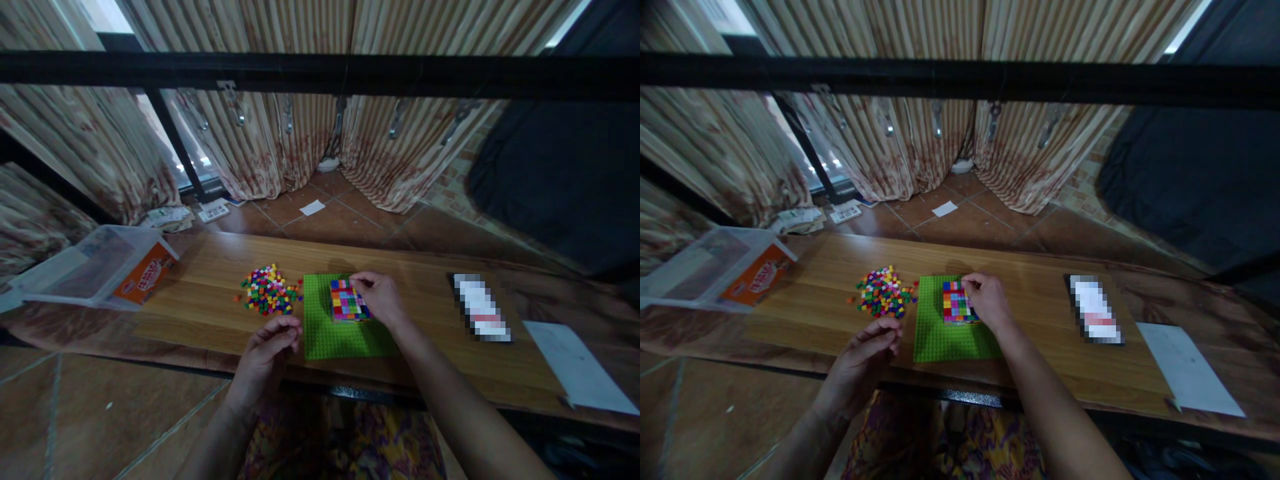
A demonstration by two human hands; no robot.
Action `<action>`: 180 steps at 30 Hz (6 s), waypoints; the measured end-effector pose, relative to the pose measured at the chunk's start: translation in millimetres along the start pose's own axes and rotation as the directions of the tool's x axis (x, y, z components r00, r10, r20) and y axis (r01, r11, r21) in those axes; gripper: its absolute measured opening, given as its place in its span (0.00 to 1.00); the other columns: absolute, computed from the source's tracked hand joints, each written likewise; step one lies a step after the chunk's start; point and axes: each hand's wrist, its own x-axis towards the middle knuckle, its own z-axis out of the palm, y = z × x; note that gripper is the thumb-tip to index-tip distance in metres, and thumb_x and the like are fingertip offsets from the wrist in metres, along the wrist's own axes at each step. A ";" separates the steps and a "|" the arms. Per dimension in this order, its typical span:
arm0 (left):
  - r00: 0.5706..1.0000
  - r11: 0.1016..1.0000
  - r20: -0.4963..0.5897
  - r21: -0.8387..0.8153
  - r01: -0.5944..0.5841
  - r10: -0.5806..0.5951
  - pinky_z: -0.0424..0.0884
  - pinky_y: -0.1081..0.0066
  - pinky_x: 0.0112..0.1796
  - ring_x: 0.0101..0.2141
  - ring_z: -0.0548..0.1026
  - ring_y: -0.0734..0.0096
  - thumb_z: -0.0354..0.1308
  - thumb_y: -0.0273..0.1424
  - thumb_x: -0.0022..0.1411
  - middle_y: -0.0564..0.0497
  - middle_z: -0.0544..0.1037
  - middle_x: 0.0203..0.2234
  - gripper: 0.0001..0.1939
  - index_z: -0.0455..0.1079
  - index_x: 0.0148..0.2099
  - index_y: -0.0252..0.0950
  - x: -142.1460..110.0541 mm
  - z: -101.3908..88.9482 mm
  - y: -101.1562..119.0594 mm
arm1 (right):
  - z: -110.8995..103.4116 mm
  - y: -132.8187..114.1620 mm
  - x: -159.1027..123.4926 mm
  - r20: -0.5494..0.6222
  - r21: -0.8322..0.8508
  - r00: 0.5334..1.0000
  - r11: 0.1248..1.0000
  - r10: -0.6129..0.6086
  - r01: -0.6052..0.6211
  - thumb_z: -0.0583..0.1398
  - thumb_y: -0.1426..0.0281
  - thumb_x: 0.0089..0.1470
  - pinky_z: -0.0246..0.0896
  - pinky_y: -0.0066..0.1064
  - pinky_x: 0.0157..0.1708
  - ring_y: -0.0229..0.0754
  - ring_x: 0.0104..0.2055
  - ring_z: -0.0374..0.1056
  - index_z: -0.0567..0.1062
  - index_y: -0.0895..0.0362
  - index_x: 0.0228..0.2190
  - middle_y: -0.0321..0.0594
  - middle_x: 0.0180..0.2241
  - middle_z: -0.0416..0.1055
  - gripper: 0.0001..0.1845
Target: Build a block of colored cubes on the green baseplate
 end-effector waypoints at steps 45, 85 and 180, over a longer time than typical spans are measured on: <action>0.642 -0.165 0.052 0.979 0.117 0.765 0.64 0.60 0.48 0.45 0.69 0.56 0.46 0.25 0.59 0.39 0.73 0.41 0.17 0.72 0.47 0.31 93.3 -136.5 30.2 | 129.8 -59.6 -70.6 0.134 -0.446 0.984 0.880 -0.118 0.166 0.57 0.71 0.54 0.60 0.36 0.41 0.48 0.40 0.67 0.74 0.55 0.33 0.47 0.37 0.71 0.05; 0.651 -0.193 0.056 0.971 0.141 0.757 0.67 0.58 0.47 0.43 0.70 0.56 0.46 0.29 0.58 0.41 0.73 0.39 0.15 0.72 0.43 0.32 95.4 -135.9 36.1 | -15.6 1.7 0.7 0.115 -0.257 0.930 0.894 -0.349 0.367 0.55 0.71 0.58 0.63 0.39 0.45 0.46 0.42 0.68 0.80 0.51 0.36 0.41 0.35 0.77 0.13; 0.633 -0.179 0.059 0.976 0.126 0.772 0.66 0.61 0.45 0.42 0.70 0.56 0.48 0.26 0.58 0.42 0.73 0.39 0.14 0.72 0.43 0.34 95.2 -136.9 32.9 | 76.1 -58.4 -97.2 0.043 0.030 0.971 0.971 -0.236 0.235 0.52 0.70 0.61 0.65 0.33 0.38 0.43 0.37 0.70 0.78 0.51 0.38 0.40 0.34 0.74 0.14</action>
